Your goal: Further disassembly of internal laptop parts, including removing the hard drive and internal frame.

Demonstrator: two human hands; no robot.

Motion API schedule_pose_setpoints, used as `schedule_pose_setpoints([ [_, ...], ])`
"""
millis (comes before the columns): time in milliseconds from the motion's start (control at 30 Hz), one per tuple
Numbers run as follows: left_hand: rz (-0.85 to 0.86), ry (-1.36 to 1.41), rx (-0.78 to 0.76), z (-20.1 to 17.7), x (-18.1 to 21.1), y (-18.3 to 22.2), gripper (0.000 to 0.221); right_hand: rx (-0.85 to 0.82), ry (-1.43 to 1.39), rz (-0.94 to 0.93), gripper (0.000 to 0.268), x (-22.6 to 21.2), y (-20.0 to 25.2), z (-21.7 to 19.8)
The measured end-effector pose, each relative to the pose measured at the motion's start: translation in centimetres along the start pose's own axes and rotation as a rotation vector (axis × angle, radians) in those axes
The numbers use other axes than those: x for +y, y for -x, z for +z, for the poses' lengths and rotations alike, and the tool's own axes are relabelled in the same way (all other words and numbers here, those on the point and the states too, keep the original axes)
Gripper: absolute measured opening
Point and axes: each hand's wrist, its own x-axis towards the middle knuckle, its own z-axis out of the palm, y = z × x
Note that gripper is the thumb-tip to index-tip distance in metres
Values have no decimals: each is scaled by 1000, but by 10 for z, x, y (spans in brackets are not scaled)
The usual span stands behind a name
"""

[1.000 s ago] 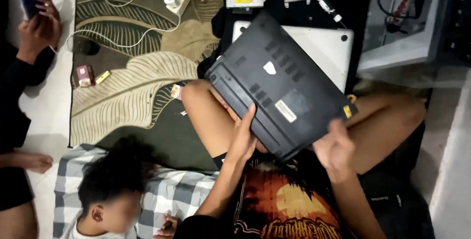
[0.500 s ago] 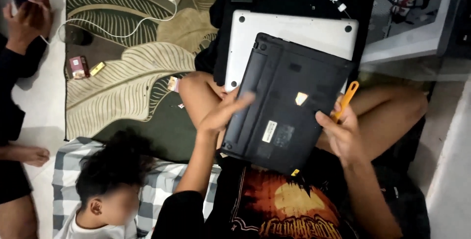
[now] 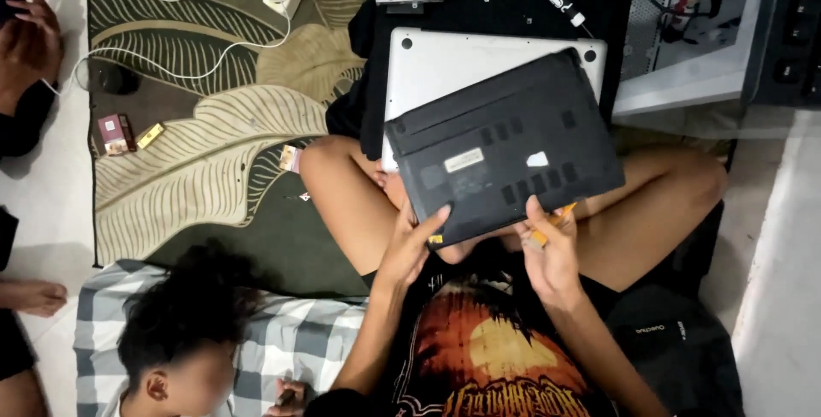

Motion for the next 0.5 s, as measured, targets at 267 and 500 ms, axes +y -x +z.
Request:
schedule_pose_setpoints([
  [267,39,-290,38,7,45,-27,77,-68,140,81,20,4,8,-1],
  [500,87,-322,8,3,77,-54,53,-193,277,113,37,16,6,-51],
])
